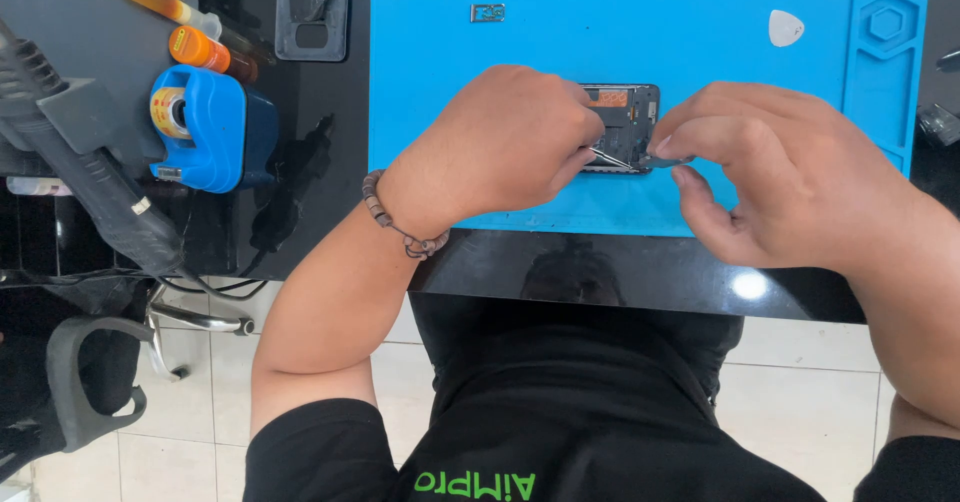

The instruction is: The person uses tweezers and a screwdriver to remove small components and screws from a disassembled smartphone placed on a blue work mat. They carefully lift and place parts onto the mat while manipulating the phone's internal components.

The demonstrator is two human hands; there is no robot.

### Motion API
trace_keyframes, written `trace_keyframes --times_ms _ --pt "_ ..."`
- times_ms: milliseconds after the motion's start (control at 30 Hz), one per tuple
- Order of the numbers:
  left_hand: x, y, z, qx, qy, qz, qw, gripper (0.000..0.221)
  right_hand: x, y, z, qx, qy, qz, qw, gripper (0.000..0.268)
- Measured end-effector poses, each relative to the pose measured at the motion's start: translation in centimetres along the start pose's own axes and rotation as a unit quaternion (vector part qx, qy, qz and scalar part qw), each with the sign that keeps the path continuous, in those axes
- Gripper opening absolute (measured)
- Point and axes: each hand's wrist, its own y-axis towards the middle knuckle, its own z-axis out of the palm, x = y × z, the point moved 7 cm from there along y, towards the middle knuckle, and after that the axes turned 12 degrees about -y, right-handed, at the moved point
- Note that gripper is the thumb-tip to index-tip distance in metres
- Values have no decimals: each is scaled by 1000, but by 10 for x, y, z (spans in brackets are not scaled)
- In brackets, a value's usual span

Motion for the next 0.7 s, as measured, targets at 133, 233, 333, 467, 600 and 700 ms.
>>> trace_keyframes --times_ms 133,233,333,467,600,700 --pt "-1 0 -1 0 7 0 1000 36 -3 -8 2 -13 -103 4 995 40" --pt "0 1 0 11 0 -9 1000 37 -13 -16 5 -3 -158 55 986 43" --pt "-1 1 0 9 6 0 1000 37 -12 -11 3 4 -104 62 993 30" --pt "0 1 1 9 8 -3 1000 35 -5 -4 0 2 -53 28 998 30" --pt "0 1 0 4 10 -5 1000 34 -6 -5 2 -1 -32 24 999 32" --pt "0 1 1 6 12 -2 1000 34 -11 -10 4 -10 -108 40 993 41"
